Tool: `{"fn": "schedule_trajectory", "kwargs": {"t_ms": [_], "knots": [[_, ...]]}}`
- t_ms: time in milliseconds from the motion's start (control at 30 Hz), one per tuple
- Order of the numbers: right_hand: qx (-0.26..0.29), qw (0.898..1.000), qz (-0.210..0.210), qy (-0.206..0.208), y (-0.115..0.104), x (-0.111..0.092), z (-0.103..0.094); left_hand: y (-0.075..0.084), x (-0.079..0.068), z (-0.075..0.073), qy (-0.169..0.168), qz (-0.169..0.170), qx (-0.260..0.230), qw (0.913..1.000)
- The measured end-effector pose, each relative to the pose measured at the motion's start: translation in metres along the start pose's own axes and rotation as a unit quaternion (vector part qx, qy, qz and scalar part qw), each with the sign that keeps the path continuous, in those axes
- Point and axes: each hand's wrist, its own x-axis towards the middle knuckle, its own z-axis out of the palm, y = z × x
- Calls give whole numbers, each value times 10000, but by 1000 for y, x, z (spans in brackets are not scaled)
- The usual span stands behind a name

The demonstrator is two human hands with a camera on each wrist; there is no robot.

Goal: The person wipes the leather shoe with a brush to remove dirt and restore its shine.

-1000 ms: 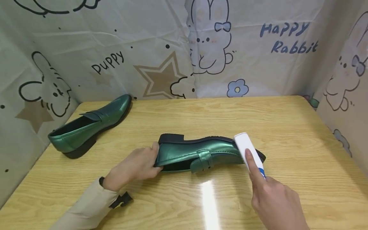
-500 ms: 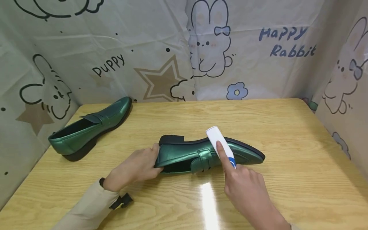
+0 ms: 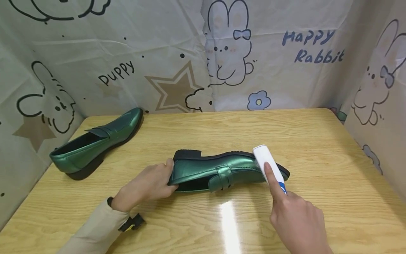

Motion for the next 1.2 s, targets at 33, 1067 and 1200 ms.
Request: {"fn": "schedule_trajectory", "kwargs": {"t_ms": [33,1067,1200], "knots": [[34,10000,33,6,2,-1,0,-1,0,1,-1,-36,-29,10000],[1370,9849,682,-814,42,22,27,-29,13,-41,-27,-1084,-2529,9614],[1501,9829,590,-890,42,22,33,-47,7,-42,-138,-1335,-2838,9494]]}}
